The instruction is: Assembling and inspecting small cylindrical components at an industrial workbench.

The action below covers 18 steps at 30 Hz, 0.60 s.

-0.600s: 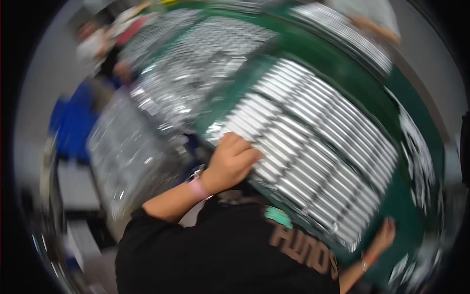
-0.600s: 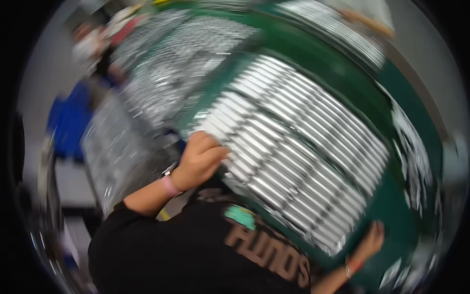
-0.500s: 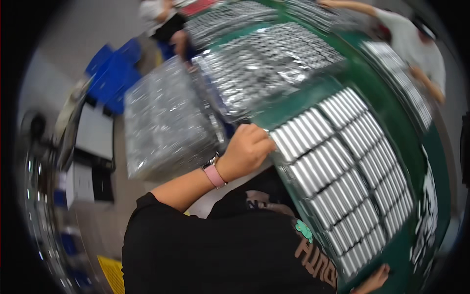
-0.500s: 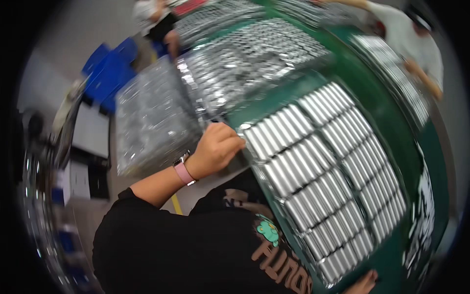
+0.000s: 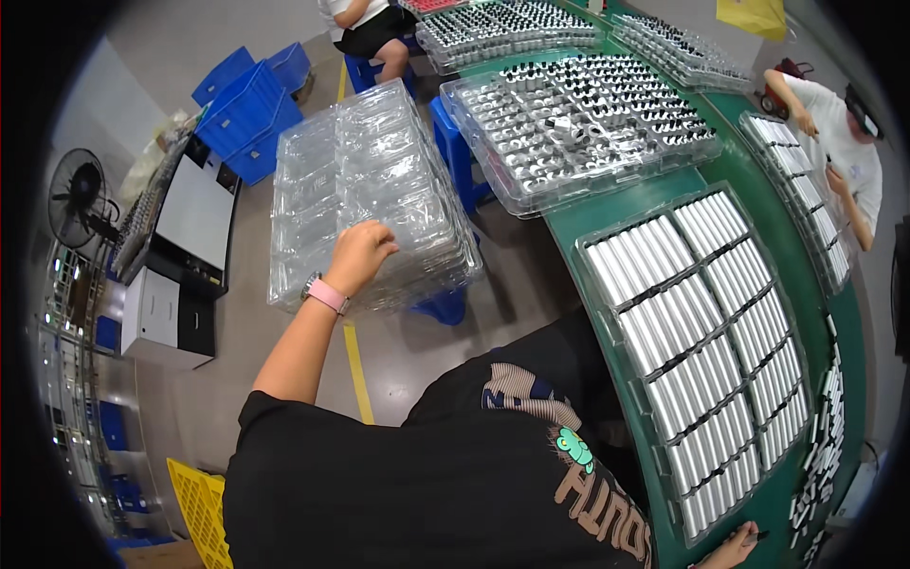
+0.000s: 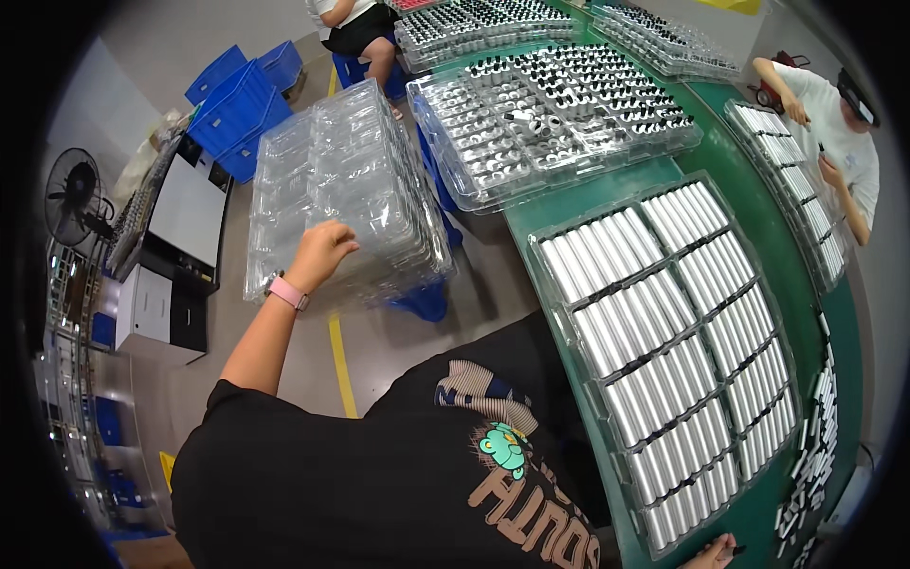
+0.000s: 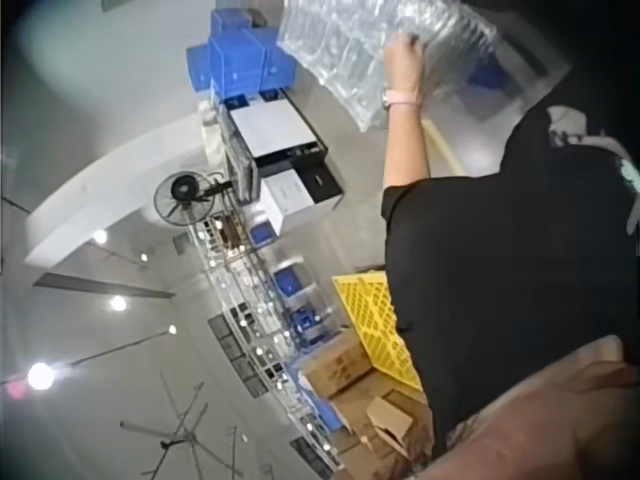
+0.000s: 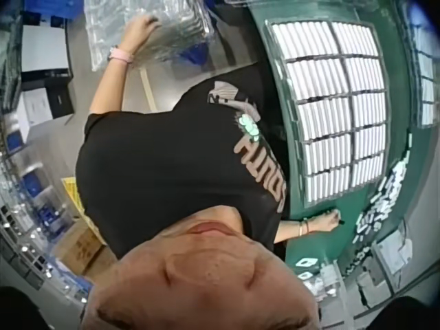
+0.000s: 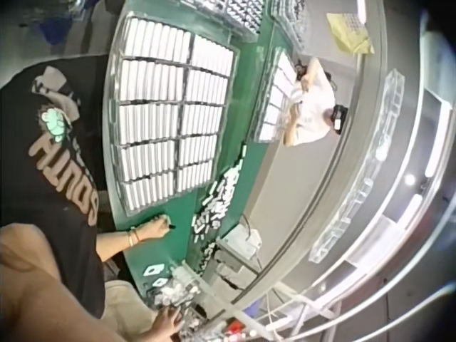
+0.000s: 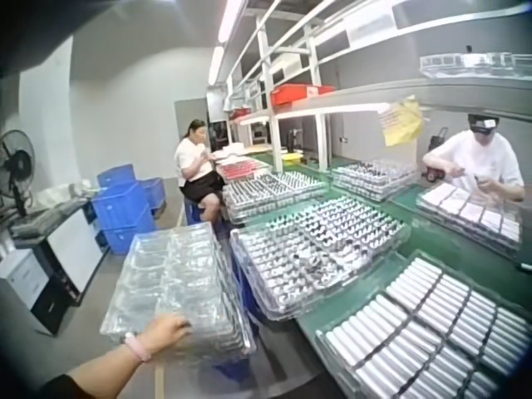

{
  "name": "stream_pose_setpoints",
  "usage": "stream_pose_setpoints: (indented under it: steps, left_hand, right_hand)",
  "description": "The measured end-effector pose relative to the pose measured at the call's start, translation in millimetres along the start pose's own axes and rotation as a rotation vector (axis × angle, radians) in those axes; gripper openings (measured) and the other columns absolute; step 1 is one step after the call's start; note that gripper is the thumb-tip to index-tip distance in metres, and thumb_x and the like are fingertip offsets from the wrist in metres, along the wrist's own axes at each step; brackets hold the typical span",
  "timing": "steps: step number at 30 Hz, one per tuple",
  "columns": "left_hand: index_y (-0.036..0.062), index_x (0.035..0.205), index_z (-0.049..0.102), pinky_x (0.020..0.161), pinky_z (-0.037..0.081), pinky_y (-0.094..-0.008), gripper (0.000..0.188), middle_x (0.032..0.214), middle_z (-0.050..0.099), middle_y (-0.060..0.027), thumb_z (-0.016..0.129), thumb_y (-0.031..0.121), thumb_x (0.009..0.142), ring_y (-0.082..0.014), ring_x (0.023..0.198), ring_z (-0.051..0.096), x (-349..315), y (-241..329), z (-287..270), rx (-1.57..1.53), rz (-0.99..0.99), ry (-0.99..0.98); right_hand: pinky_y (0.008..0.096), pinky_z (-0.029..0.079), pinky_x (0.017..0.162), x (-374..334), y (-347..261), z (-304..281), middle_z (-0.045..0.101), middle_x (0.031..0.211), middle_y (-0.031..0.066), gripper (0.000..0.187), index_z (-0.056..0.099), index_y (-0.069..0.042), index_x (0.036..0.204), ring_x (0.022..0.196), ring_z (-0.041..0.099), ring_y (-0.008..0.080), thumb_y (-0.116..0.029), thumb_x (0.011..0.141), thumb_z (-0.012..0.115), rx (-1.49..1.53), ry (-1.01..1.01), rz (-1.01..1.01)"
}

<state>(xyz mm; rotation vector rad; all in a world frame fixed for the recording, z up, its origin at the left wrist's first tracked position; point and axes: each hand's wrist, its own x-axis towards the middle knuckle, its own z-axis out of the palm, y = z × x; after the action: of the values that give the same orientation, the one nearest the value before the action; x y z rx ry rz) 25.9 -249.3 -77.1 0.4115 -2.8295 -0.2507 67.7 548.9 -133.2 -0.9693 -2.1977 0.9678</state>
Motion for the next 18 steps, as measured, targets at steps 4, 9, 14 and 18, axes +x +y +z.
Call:
stream_pose_setpoints:
  steps: [4,9,14,18]
  left_hand:
    - [0.0042,0.078,0.066,0.065,0.045,-0.0333,0.015,0.079,0.061,-0.0052,0.063,0.019,0.081,-0.0241,0.071,0.056,3,-1,-9,-0.093,-0.039,-0.066]
    - [0.0041,0.078,0.066,0.065,0.045,-0.0337,0.016,0.079,0.062,-0.0045,0.061,0.018,0.083,-0.0241,0.070,0.056,-2,-3,-9,-0.111,-0.012,-0.012]
    - [0.0049,0.078,0.066,0.065,0.045,-0.0336,0.015,0.078,0.061,-0.0039,0.060,0.018,0.084,-0.0240,0.070,0.056,-1,-9,-7,-0.099,0.037,0.061]
    - [0.0056,0.077,0.066,0.064,0.044,-0.0332,0.014,0.076,0.058,-0.0036,0.060,0.017,0.083,-0.0235,0.070,0.055,-2,-13,-4,-0.116,0.039,0.113]
  right_hand:
    - [0.0306,0.046,0.067,-11,-10,-3,0.061,0.082,0.0163,0.029,0.066,0.003,0.088,0.070,0.056,0.0238,-0.024,0.086,0.056,0.027,0.033,-0.028]
    - [0.0320,0.046,0.067,-17,-23,-3,0.061,0.081,0.0158,0.028,0.066,0.003,0.087,0.069,0.055,0.0242,-0.023,0.086,0.056,0.011,0.042,-0.037]
    - [0.0282,0.043,0.063,-32,-63,-10,0.060,0.080,0.0103,0.027,0.065,0.001,0.091,0.065,0.051,0.0193,-0.024,0.088,0.056,0.077,-0.028,-0.074]
    - [0.0186,0.037,0.055,-44,-148,-12,0.058,0.081,0.0006,0.028,0.063,-0.002,0.103,0.059,0.043,0.0086,-0.027,0.092,0.056,0.230,-0.199,-0.187]
